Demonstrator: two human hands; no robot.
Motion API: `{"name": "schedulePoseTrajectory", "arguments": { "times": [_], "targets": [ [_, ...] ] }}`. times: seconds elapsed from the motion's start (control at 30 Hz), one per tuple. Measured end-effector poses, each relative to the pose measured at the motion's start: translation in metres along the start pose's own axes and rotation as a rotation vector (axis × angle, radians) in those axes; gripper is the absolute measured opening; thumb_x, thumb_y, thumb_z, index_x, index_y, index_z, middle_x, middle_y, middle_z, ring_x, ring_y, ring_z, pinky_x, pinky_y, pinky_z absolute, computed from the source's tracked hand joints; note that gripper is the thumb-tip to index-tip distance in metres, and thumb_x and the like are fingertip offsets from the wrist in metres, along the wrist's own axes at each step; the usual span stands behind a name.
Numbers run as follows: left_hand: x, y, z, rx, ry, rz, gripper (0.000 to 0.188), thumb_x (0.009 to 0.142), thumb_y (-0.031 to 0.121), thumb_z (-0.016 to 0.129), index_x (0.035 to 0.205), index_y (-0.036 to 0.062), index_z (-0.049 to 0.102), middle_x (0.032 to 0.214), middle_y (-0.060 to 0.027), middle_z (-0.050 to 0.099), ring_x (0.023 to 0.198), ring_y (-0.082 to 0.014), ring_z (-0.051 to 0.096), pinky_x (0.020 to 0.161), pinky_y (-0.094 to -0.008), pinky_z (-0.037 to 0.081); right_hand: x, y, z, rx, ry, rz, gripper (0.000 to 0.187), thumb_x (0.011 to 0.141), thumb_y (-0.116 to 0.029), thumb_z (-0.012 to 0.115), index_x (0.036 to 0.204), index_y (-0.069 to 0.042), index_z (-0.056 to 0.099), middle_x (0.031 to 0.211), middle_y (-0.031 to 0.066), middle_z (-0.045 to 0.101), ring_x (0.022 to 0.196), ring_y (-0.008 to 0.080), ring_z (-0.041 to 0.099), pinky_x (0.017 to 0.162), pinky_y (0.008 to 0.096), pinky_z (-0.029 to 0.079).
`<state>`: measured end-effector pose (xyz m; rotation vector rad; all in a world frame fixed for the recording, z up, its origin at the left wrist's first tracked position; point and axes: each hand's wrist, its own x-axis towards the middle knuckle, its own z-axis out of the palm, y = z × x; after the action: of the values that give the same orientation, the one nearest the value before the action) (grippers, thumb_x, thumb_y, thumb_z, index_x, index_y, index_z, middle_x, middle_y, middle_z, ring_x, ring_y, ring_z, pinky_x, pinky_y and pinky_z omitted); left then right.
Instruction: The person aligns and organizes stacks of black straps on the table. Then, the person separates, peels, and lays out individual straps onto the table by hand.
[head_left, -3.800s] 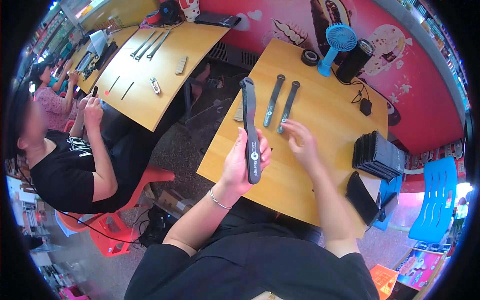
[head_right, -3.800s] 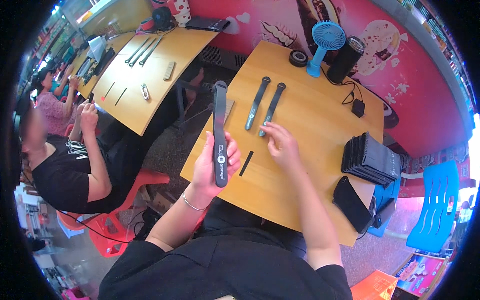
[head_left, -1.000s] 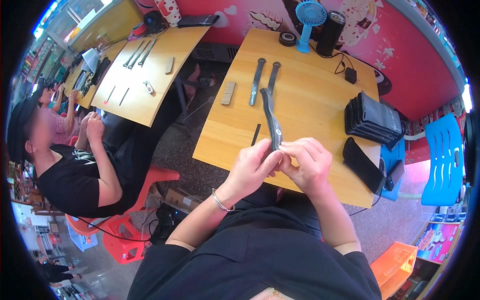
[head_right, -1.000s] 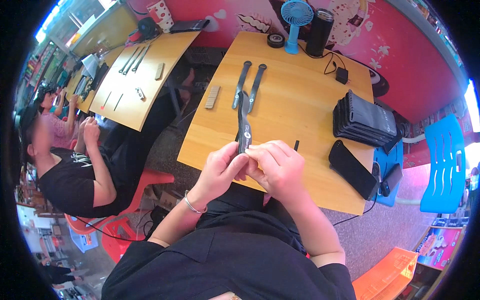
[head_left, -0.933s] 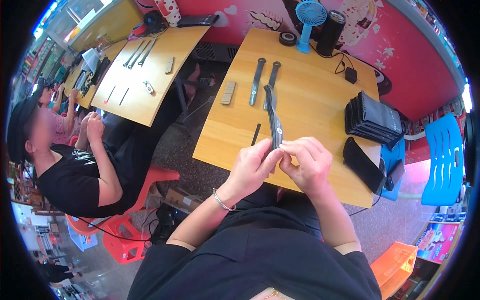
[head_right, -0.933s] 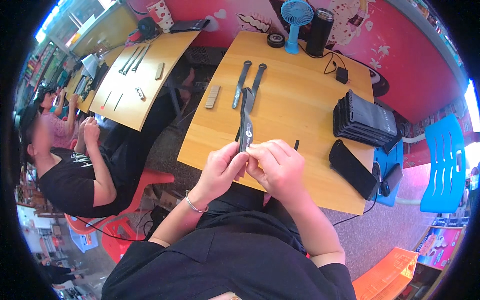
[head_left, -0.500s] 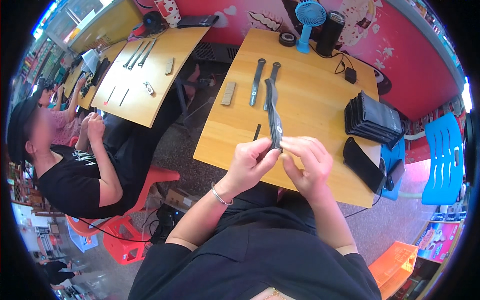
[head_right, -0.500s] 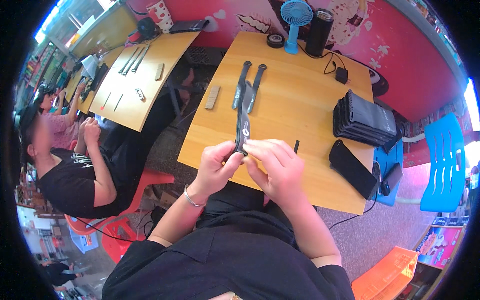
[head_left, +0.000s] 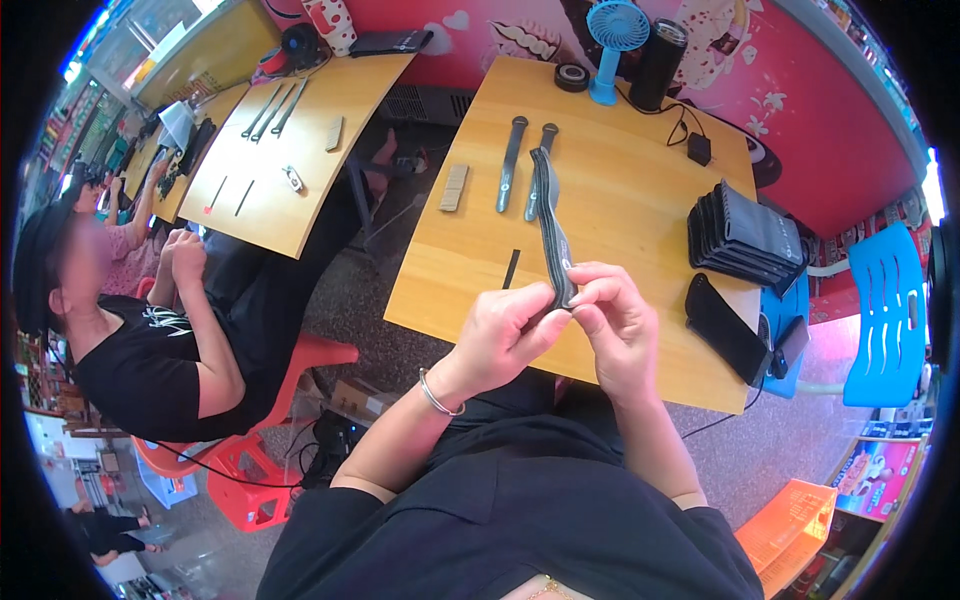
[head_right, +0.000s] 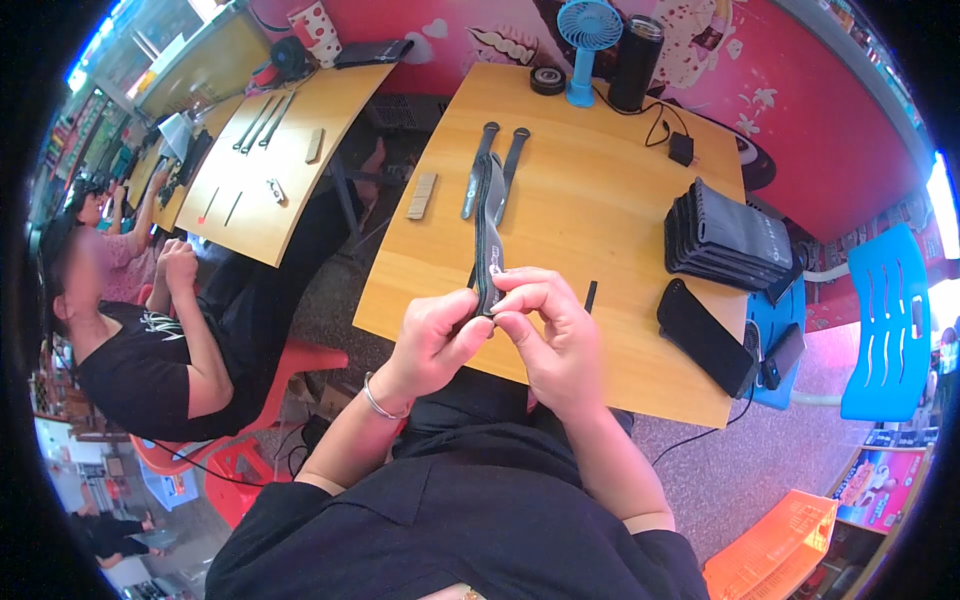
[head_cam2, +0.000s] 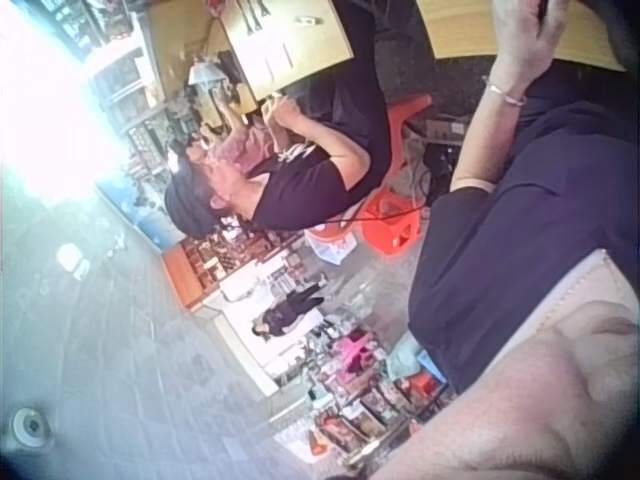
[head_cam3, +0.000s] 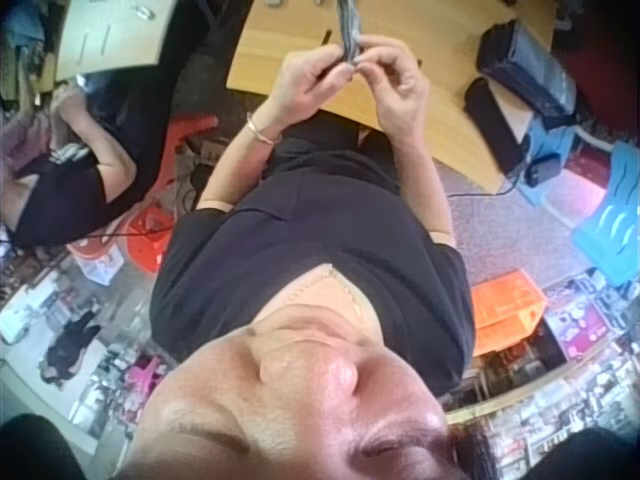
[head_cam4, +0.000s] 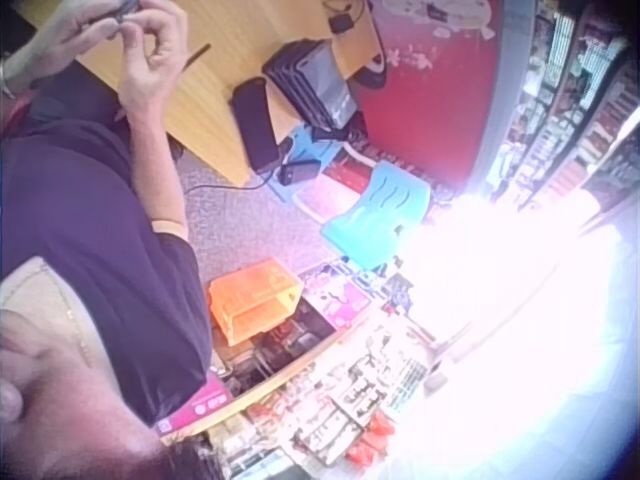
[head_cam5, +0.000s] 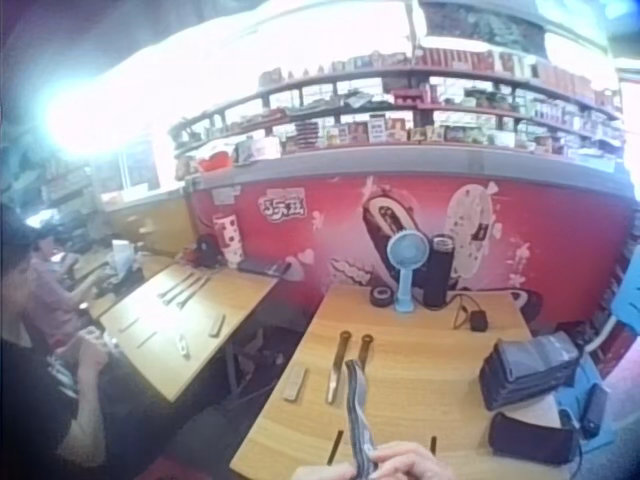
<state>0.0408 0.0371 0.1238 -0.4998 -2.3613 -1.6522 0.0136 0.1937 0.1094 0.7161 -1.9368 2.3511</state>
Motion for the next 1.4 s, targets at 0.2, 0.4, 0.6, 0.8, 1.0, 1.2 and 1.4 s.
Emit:
{"name": "schedulePoseTrajectory", "arguments": {
  "times": [0.2, 0.4, 0.6, 0.8, 1.0, 1.2, 1.4],
  "targets": [
    [0.001, 0.004, -0.009, 0.14, -0.048, 0.114, 0.023, 0.08, 0.01, 0.065, 0.067, 0.0026, 0.047, 0.056, -0.0115, 0.045, 0.05, -0.0279, 0.049, 0.048, -0.0352, 0.039, 0.016, -0.011, -0.014, 0.24, 0.132, 0.104, 0.007, 0.093, -0.007, 0.056, 0.094, -0.001, 0.06, 0.105, 0.0078, 0.06, 0.087, 0.0098, 0.056, 0.079, 0.0239, 0.046],
    [-0.021, -0.001, -0.033, 0.214, -0.261, 0.197, 0.017, 0.075, 0.01, 0.067, 0.067, 0.0043, 0.053, 0.053, -0.0108, 0.045, 0.049, -0.0294, 0.051, 0.047, -0.0378, 0.04, 0.035, -0.02, -0.061, 0.374, 0.291, 0.126, 0.014, 0.099, -0.017, 0.048, 0.102, -0.005, 0.053, 0.097, 0.0082, 0.064, 0.086, 0.0135, 0.065, 0.057, 0.0178, 0.047],
    [-0.023, -0.011, -0.02, 0.105, -0.504, -0.153, 0.042, 0.089, 0.02, 0.059, 0.124, 0.0005, 0.049, 0.094, -0.0164, 0.062, 0.082, -0.0247, 0.064, 0.073, -0.0319, 0.05, 0.012, -0.026, -0.017, 0.226, 0.003, 0.176, 0.008, 0.102, -0.016, 0.038, 0.103, -0.009, 0.035, 0.087, 0.0187, 0.068, 0.069, 0.018, 0.067, 0.054, 0.0225, 0.051],
    [-0.018, -0.021, 0.006, -0.961, -0.372, -0.326, 0.057, 0.097, 0.032, 0.05, 0.14, 0.0002, 0.03, 0.113, -0.0076, 0.051, 0.099, -0.0162, 0.056, 0.09, -0.0342, 0.047, -0.006, -0.012, -0.006, 0.123, -0.133, 0.165, 0.012, 0.101, -0.016, 0.041, 0.104, -0.005, 0.037, 0.093, 0.0149, 0.069, 0.065, 0.0111, 0.059, 0.057, 0.0204, 0.048],
    [-0.017, -0.02, 0.013, -1.177, -0.324, -0.372, 0.049, 0.098, 0.028, 0.051, 0.136, 0.0022, 0.033, 0.097, -0.0036, 0.051, 0.075, -0.0098, 0.052, 0.066, -0.0251, 0.046, -0.007, -0.018, -0.01, 0.215, -0.135, 0.184, 0.036, 0.095, -0.009, 0.052, 0.127, 0.003, 0.04, 0.099, 0.0164, 0.068, 0.085, 0.0168, 0.066, 0.071, 0.025, 0.053],
    [-0.02, -0.026, 0.01, -1.075, -0.211, -0.528, 0.054, 0.1, 0.041, 0.04, 0.138, 0.0033, 0.032, 0.08, -0.0005, 0.045, 0.057, -0.0061, 0.036, 0.052, -0.0208, 0.03, -0.002, 0.001, -0.013, 0.035, -0.3, 0.128, 0.025, 0.092, -0.008, 0.057, 0.113, 0.005, 0.058, 0.106, 0.0159, 0.066, 0.09, 0.0233, 0.066, 0.075, 0.0314, 0.055],
    [-0.027, -0.027, -0.023, -0.669, -0.324, -0.495, 0.034, 0.102, 0.027, 0.036, 0.118, 0.0019, 0.053, 0.068, 0.0049, 0.04, 0.057, -0.0041, 0.033, 0.052, -0.0187, 0.029, 0.036, -0.009, -0.05, 0.563, 0.18, 0.301, 0.023, 0.097, -0.02, 0.052, 0.106, 0.0, 0.06, 0.091, 0.0094, 0.064, 0.086, 0.0142, 0.064, 0.068, 0.0179, 0.056]
  ]
}}
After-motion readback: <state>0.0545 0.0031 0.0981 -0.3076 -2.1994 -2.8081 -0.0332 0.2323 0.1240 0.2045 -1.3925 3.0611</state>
